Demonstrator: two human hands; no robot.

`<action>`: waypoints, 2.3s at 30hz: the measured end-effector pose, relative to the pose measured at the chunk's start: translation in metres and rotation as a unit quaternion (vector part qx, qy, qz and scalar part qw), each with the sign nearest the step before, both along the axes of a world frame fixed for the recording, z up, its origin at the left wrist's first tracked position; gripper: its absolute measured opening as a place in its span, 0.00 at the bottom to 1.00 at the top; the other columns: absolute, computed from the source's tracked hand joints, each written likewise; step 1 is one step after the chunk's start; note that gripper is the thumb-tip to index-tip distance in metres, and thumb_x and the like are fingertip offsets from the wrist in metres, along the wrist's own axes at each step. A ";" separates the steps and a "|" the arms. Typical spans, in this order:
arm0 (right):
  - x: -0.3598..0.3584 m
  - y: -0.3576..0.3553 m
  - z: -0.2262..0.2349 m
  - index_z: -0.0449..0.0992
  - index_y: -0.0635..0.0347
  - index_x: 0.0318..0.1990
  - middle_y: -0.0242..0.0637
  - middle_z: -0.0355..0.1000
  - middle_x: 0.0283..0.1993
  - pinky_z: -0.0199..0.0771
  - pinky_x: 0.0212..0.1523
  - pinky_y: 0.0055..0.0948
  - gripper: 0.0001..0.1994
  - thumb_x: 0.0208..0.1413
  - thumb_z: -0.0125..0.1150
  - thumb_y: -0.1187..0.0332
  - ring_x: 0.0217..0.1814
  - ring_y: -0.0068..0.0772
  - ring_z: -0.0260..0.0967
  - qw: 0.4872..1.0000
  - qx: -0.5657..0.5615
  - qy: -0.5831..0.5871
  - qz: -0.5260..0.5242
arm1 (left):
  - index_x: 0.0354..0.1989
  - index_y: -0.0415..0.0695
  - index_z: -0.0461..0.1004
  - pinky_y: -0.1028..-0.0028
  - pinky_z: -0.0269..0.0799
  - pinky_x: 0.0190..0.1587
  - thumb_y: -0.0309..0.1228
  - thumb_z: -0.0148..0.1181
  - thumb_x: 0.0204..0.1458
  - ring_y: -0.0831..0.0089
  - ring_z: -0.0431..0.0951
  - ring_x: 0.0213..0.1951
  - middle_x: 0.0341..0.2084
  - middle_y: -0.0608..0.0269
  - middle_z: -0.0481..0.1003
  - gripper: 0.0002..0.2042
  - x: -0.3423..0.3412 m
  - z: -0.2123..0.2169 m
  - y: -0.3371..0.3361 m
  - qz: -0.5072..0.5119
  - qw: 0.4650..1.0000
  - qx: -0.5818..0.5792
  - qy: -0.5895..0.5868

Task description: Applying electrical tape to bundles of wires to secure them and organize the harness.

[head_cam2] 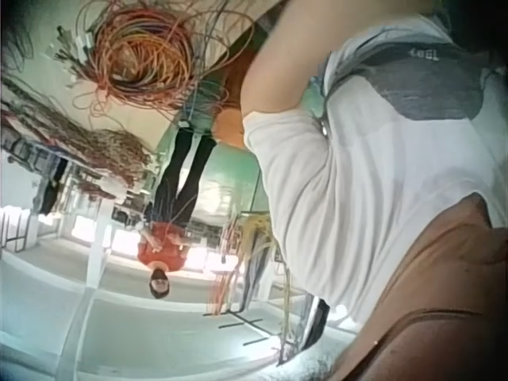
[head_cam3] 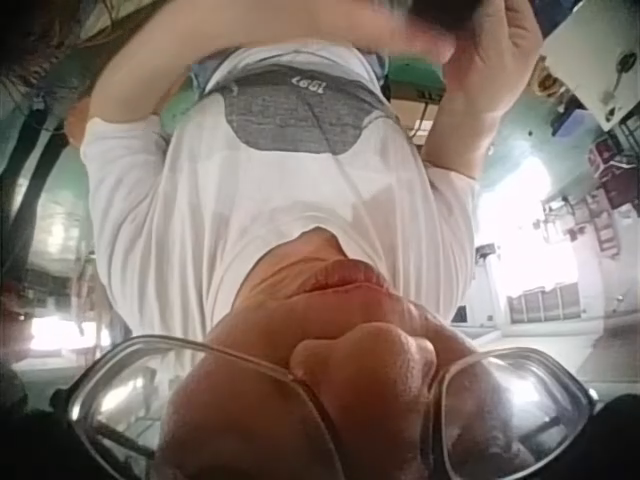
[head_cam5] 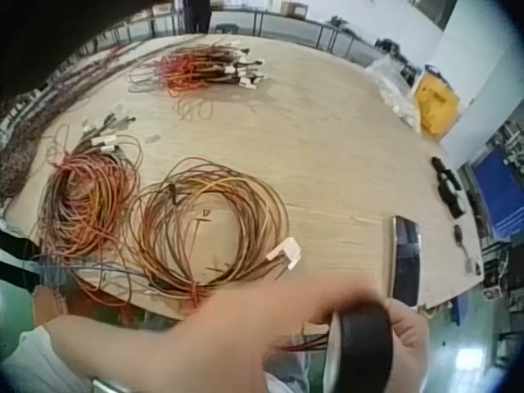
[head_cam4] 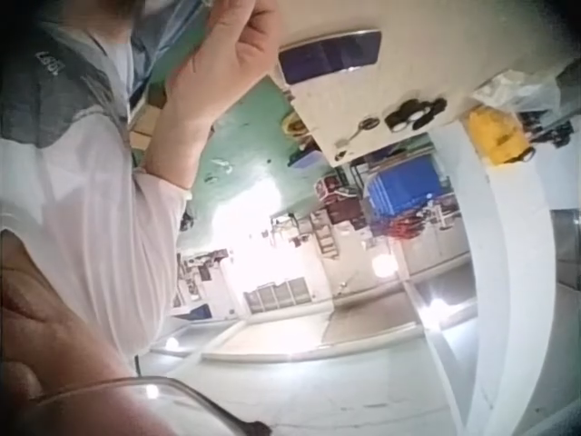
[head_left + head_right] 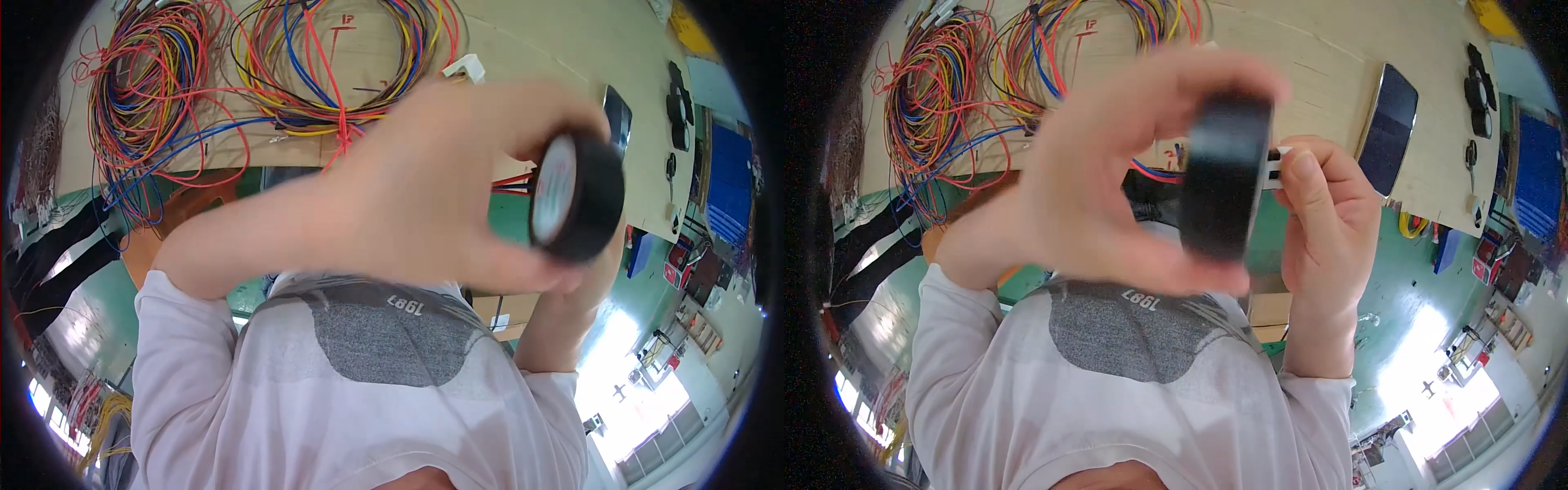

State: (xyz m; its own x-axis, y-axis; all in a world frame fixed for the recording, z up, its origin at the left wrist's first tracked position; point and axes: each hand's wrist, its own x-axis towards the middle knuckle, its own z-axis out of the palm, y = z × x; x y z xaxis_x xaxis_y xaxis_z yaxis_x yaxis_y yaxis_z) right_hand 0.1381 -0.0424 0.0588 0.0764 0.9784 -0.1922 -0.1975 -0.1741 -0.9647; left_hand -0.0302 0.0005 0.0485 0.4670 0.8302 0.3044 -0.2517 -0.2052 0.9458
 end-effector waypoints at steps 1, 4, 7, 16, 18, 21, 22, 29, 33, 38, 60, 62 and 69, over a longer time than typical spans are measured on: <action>0.005 0.002 -0.005 0.71 0.68 0.35 0.27 0.65 0.28 0.54 0.29 0.13 0.09 0.54 0.52 0.69 0.27 0.12 0.55 0.999 0.004 -0.038 0.038 | 0.45 0.40 0.65 0.68 0.69 0.41 0.32 0.69 0.31 0.63 0.73 0.40 0.36 0.58 0.72 0.29 0.000 -0.003 -0.007 0.048 0.980 0.169 0.096; 0.004 0.006 -0.001 0.70 0.69 0.36 0.30 0.66 0.32 0.56 0.32 0.13 0.09 0.54 0.52 0.70 0.31 0.14 0.58 0.999 -0.044 0.024 0.021 | 0.39 0.41 0.70 0.67 0.69 0.39 0.35 0.65 0.36 0.58 0.72 0.40 0.35 0.60 0.71 0.20 0.005 -0.024 -0.014 0.068 0.964 0.257 0.012; 0.008 0.006 -0.008 0.69 0.69 0.35 0.31 0.66 0.34 0.57 0.35 0.13 0.08 0.54 0.53 0.71 0.32 0.15 0.59 0.998 0.037 -0.043 0.041 | 0.34 0.38 0.69 0.77 0.68 0.36 0.41 0.63 0.43 0.76 0.72 0.34 0.29 0.65 0.70 0.19 0.000 -0.008 -0.008 -0.001 0.966 -0.253 -0.061; 0.004 0.007 -0.009 0.69 0.68 0.32 0.29 0.66 0.33 0.55 0.34 0.13 0.07 0.53 0.53 0.72 0.31 0.14 0.57 0.996 0.031 -0.079 0.033 | 0.25 0.41 0.63 0.83 0.57 0.23 0.29 0.64 0.41 0.85 0.61 0.21 0.19 0.72 0.65 0.13 0.003 -0.006 -0.003 -0.088 0.958 -0.233 0.143; 0.002 0.005 -0.008 0.70 0.68 0.33 0.30 0.66 0.33 0.55 0.34 0.13 0.06 0.54 0.53 0.72 0.31 0.14 0.57 0.998 0.038 -0.050 0.015 | 0.27 0.41 0.62 0.80 0.59 0.22 0.25 0.64 0.39 0.85 0.62 0.21 0.17 0.70 0.64 0.13 0.011 -0.013 -0.018 0.073 0.983 -0.056 0.161; 0.008 0.003 -0.014 0.68 0.69 0.39 0.34 0.68 0.33 0.64 0.37 0.17 0.10 0.57 0.47 0.69 0.34 0.18 0.66 0.997 0.059 -0.051 0.007 | 0.38 0.41 0.59 0.77 0.62 0.23 0.23 0.63 0.39 0.83 0.67 0.24 0.19 0.66 0.69 0.19 0.015 -0.015 -0.019 0.087 0.966 -0.039 0.239; 0.007 0.003 -0.014 0.68 0.69 0.39 0.34 0.68 0.33 0.64 0.37 0.17 0.10 0.57 0.47 0.69 0.34 0.18 0.66 0.997 0.060 -0.051 0.008 | 0.41 0.40 0.58 0.77 0.63 0.25 0.22 0.63 0.39 0.81 0.68 0.25 0.20 0.65 0.71 0.22 0.015 -0.016 -0.017 0.096 0.960 -0.048 0.257; 0.004 0.002 -0.023 0.67 0.68 0.41 0.34 0.68 0.33 0.65 0.36 0.18 0.11 0.59 0.45 0.68 0.35 0.19 0.66 0.994 0.070 -0.089 0.002 | 0.30 0.42 0.68 0.83 0.61 0.24 0.41 0.55 0.48 0.80 0.68 0.24 0.21 0.70 0.67 0.13 0.008 -0.016 0.009 -0.134 0.838 -0.515 -0.118; 0.001 0.000 -0.008 0.69 0.68 0.37 0.28 0.66 0.30 0.64 0.32 0.13 0.08 0.55 0.50 0.71 0.29 0.14 0.62 0.999 -0.009 0.044 0.002 | 0.34 0.40 0.68 0.82 0.62 0.22 0.38 0.57 0.46 0.81 0.69 0.26 0.25 0.68 0.69 0.14 -0.004 -0.018 0.010 -0.126 0.832 -0.499 -0.205; 0.007 0.003 0.007 0.71 0.67 0.36 0.27 0.66 0.29 0.67 0.32 0.14 0.10 0.55 0.50 0.67 0.28 0.13 0.63 0.998 -0.059 -0.006 -0.006 | 0.42 0.42 0.67 0.85 0.65 0.33 0.31 0.57 0.44 0.84 0.69 0.32 0.32 0.70 0.69 0.16 0.003 -0.011 -0.001 -0.118 0.914 -0.355 -0.159; -0.018 0.013 -0.003 0.68 0.64 0.31 0.30 0.67 0.28 0.62 0.29 0.14 0.07 0.44 0.59 0.80 0.28 0.15 0.62 0.944 0.165 -0.284 0.033 | 0.58 0.40 0.48 0.79 0.66 0.30 0.23 0.62 0.41 0.77 0.70 0.25 0.25 0.60 0.71 0.36 -0.004 -0.029 -0.002 -0.105 0.956 -0.271 0.040; -0.020 0.012 -0.008 0.66 0.64 0.34 0.30 0.63 0.29 0.57 0.21 0.12 0.06 0.47 0.55 0.78 0.22 0.13 0.57 0.930 0.209 -0.301 0.004 | 0.53 0.36 0.56 0.83 0.64 0.28 0.30 0.57 0.46 0.78 0.70 0.26 0.24 0.63 0.71 0.26 -0.017 -0.024 0.008 -0.226 0.881 -0.410 -0.070; -0.016 0.002 -0.005 0.66 0.64 0.33 0.30 0.63 0.26 0.57 0.23 0.11 0.09 0.43 0.53 0.82 0.22 0.13 0.58 0.965 0.139 -0.220 0.013 | 0.36 0.43 0.67 0.84 0.56 0.16 0.48 0.48 0.49 0.81 0.65 0.15 0.18 0.68 0.69 0.19 -0.009 -0.022 0.003 -0.101 0.839 -0.493 -0.205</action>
State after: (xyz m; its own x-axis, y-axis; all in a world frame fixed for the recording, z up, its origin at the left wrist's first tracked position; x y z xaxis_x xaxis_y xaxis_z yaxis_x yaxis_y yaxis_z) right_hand 0.1224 -0.0401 0.0535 0.0655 0.9902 0.1236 0.2432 0.1043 -0.9643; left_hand -0.0393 0.0039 0.0264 0.6527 0.6891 -0.3149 -0.5334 0.7131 0.4549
